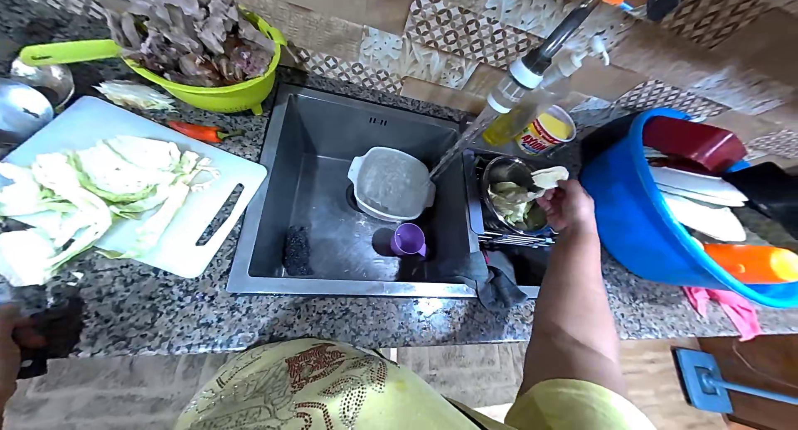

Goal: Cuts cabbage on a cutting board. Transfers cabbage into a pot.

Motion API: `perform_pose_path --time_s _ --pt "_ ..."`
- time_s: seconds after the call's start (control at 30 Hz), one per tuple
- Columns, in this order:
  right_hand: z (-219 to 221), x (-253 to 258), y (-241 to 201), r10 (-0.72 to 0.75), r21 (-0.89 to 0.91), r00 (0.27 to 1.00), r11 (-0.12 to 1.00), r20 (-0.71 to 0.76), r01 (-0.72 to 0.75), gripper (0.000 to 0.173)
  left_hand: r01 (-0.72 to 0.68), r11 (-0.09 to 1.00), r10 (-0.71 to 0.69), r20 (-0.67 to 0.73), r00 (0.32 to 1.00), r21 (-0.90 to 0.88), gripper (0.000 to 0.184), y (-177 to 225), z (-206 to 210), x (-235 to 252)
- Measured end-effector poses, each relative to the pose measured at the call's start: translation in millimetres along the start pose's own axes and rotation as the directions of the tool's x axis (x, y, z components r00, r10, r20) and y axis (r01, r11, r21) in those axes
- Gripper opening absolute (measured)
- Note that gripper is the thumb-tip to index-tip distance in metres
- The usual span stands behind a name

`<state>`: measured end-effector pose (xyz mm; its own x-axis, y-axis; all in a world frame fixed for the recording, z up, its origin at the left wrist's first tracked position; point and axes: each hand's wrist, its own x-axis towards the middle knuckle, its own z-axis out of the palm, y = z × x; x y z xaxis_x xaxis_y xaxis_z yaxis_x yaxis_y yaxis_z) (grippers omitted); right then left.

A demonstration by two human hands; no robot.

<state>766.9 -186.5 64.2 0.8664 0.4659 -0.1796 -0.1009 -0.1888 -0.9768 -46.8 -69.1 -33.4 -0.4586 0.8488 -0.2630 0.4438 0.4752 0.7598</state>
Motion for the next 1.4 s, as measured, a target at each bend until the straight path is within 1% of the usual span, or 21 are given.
perform_pose_path --time_s 0.1,0.2,0.27,0.33,0.43,0.47,0.53,0.57,0.6,0.63,0.67,0.77,0.87,0.9,1.03,1.13,1.2,1.3,1.33,1.37,1.4 --pt "-1.3 -6.6 -6.0 -0.011 0.114 1.0 0.993 0.019 0.009 0.017 -0.002 1.0 0.001 -0.008 1.0 -0.031 0.035 -18.0 1.0 14.0" --pt "-5.8 -17.4 -10.0 -0.077 0.268 0.996 0.962 0.051 0.061 0.019 -0.135 0.986 0.144 0.089 0.986 -0.098 0.038 -77.2 -12.7 57.1" --pt "-5.9 -30.1 -12.9 -0.132 0.388 0.991 0.915 0.034 0.109 0.012 -0.159 0.981 0.17 0.096 0.981 -0.115 0.039 -86.1 -13.5 63.7" --pt "-0.8 -45.9 -16.0 -0.188 0.52 0.982 0.842 0.028 0.146 0.015 -0.129 0.985 0.14 0.092 0.986 -0.113 0.041 -76.1 -11.9 54.7" --pt "22.8 -79.3 -22.3 -0.217 0.705 0.971 0.704 0.097 0.087 0.033 -0.129 0.986 0.143 0.137 0.98 -0.107 0.047 -65.3 -15.8 45.4" --pt "35.7 -93.8 -24.8 -0.223 0.747 0.968 0.662 0.118 0.062 0.037 -0.141 0.984 0.156 0.15 0.976 -0.107 0.045 -54.9 -16.6 37.8" --pt "67.2 -127.9 -29.5 -0.225 0.764 0.961 0.644 0.159 0.024 0.036 -0.139 0.977 0.149 0.049 0.988 -0.163 0.027 1.0 -10.5 -9.3" --pt "86.4 -147.4 -30.5 -0.213 0.753 0.958 0.658 0.194 -0.007 0.03 -0.174 0.964 0.179 0.005 0.984 -0.202 0.034 22.7 -11.1 -29.0" --pt "109.5 -168.2 -30.4 -0.188 0.758 0.953 0.649 0.238 -0.062 0.026 -0.216 0.947 0.223 0.003 0.975 -0.239 0.064 32.7 -15.6 -39.4" --pt "134.3 -189.7 -28.2 -0.167 0.759 0.938 0.637 0.303 -0.132 0.024 -0.249 0.934 0.26 0.008 0.966 -0.255 0.083 42.1 -19.5 -47.8" --pt "160.4 -211.5 -24.9 -0.149 0.749 0.917 0.632 0.369 -0.198 0.025 -0.27 0.927 0.277 -0.009 0.961 -0.26 0.09 45.0 -19.9 -48.5" --pt "238.2 -277.7 -10.6 -0.121 0.627 0.796 0.69 0.593 -0.361 0.029 -0.274 0.917 0.279 -0.023 0.96 -0.29 0.088 36.9 -22.4 -37.9" --pt "303.8 -337.0 12.1 -0.022 0.442 0.668 0.766 0.744 -0.467 0.019 -0.287 0.889 0.308 0.002 0.951 -0.357 0.087 23.3 -23.4 -25.2" --pt "322.0 -354.7 20.2 0.015 0.39 0.648 0.788 0.761 -0.476 0.016 -0.297 0.877 0.324 0.01 0.946 -0.378 0.086 20.6 -24.0 -23.6" --pt "378.5 -403.4 44.7 0.167 0.295 0.667 0.801 0.726 -0.521 0.007 -0.304 0.861 0.355 0.056 0.933 -0.407 0.084 14.0 -28.8 -21.3" --pt "405.8 -414.3 58.1 0.24 0.241 0.71 0.829 0.662 -0.505 0.011 -0.289 0.857 0.366 0.11 0.924 -0.426 0.082 13.0 -34.0 -19.7" --pt "413.2 -415.4 64.4 0.235 0.159 0.722 0.887 0.651 -0.433 0.009 -0.274 0.873 0.367 0.172 0.914 -0.405 0.081 13.9 -37.9 -17.2" --pt "407.9 -409.8 60.1 0.246 -0.172 0.642 0.969 0.726 -0.178 0.023 -0.243 0.917 0.337 0.289 0.896 -0.315 0.077 21.2 -46.4 -15.2" --pt "404.0 -404.8 56.1 0.275 -0.327 0.597 0.945 0.754 -0.022 0.028 -0.245 0.93 0.329 0.33 0.885 -0.273 0.075 23.5 -49.2 -16.8" --pt "400.9 -399.2 50.2 0.301 -0.461 0.561 0.871 0.771 0.166 0.03 -0.255 0.94 0.325 0.37 0.87 -0.226 0.074 26.2 -51.9 -19.7" --pt "399.2 -394.3 42.8 0.312 -0.555 0.548 0.751 0.776 0.358 0.032 -0.28 0.944 0.327 0.415 0.849 -0.173 0.074 29.4 -54.7 -22.7"
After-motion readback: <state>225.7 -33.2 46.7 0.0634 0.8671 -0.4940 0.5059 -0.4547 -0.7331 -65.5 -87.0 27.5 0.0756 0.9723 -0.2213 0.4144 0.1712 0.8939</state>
